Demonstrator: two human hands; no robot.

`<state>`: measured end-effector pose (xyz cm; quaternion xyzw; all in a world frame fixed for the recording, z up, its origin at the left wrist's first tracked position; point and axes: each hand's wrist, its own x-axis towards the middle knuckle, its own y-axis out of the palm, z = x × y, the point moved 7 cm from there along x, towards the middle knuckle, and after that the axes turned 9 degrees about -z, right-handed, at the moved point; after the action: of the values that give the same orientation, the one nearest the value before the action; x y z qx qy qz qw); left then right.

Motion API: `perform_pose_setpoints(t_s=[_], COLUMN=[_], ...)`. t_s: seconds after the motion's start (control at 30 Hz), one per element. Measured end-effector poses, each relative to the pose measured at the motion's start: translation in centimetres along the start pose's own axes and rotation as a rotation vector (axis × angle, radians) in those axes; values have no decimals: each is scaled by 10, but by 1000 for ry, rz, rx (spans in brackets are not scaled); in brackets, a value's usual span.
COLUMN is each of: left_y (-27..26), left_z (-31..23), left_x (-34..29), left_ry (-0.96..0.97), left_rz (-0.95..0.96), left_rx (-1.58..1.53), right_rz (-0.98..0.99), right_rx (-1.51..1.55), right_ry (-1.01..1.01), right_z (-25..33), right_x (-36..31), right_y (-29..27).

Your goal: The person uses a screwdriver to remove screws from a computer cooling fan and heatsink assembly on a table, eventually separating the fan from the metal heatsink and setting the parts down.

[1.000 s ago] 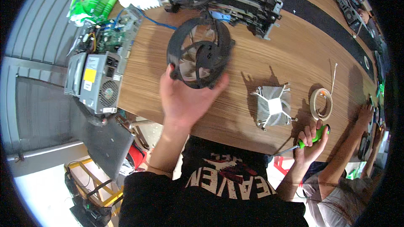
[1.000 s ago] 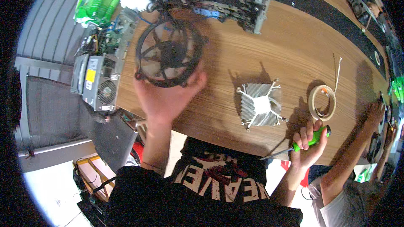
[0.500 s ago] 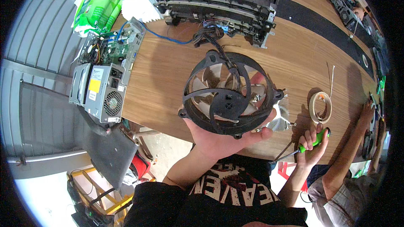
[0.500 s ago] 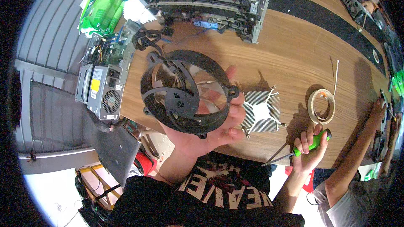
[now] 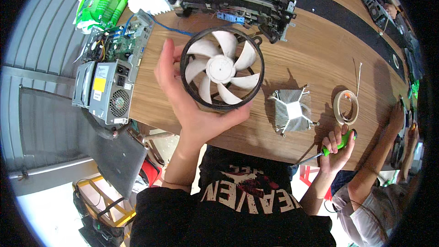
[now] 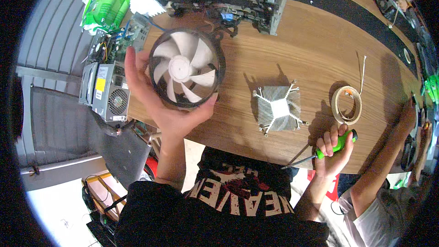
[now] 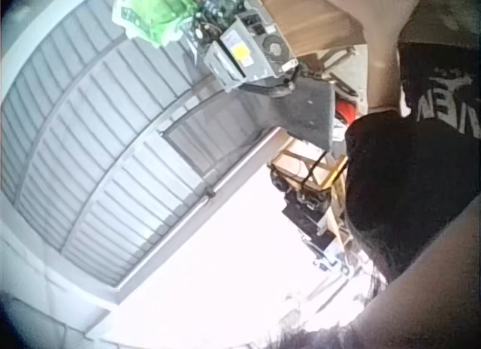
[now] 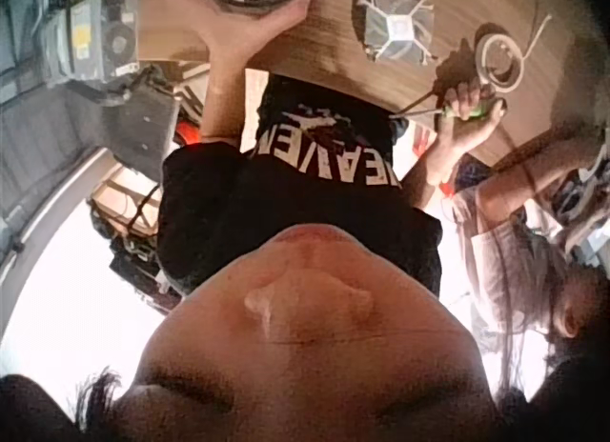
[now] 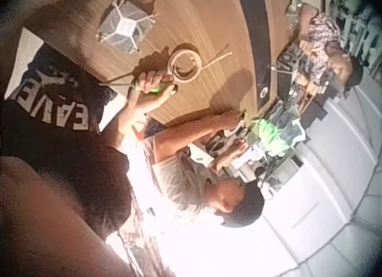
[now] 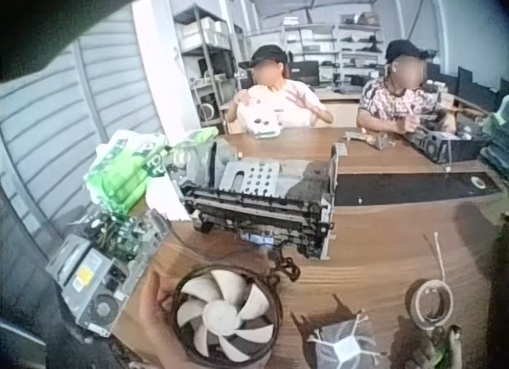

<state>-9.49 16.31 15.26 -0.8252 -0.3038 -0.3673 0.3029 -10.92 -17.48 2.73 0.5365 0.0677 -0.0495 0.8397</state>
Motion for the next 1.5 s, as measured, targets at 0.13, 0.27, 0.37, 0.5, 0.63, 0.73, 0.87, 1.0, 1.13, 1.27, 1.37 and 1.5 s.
perform_pose_setpoints(t_s=[0.13,0.27,0.37,0.5,0.63,0.73,0.87,1.0,1.13,1.27,1.37,1.5], left_y=[-3,0,-2,-5,-4,-4,-7,-4,13,49,53,31], left_z=[-14,-31,-37,-44,-51,-48,-49,-49,-20,64,58,22], left_x=[0,1,2,3,2,-3,0,-2,-6,-39,-44,-33], left_ry=[139,207,220,260,289,277,326,333,28,-230,-159,-64], left_rz=[4,-23,-42,-16,-30,-87,-70,-51,19,477,459,252], left_rx=[-24,-68,-37,50,59,-56,-77,-107,3,280,294,152], right_rz=[-71,-80,-103,-89,-107,-44,-47,-53,-56,-63,-54,-49], right_rx=[-28,-13,-29,-32,-7,-34,-72,-58,-39,-14,-1,4], right_ry=[-36,-34,-29,-29,-25,-42,-41,-42,-41,-4,-29,-28], right_z=[7,5,3,2,3,3,3,4,6,1,3,4], right_x=[-2,-1,0,-1,-1,-1,-2,-3,-3,2,1,1], right_y=[-11,-8,-5,-4,-5,-1,-3,-5,-5,-2,-6,-5])
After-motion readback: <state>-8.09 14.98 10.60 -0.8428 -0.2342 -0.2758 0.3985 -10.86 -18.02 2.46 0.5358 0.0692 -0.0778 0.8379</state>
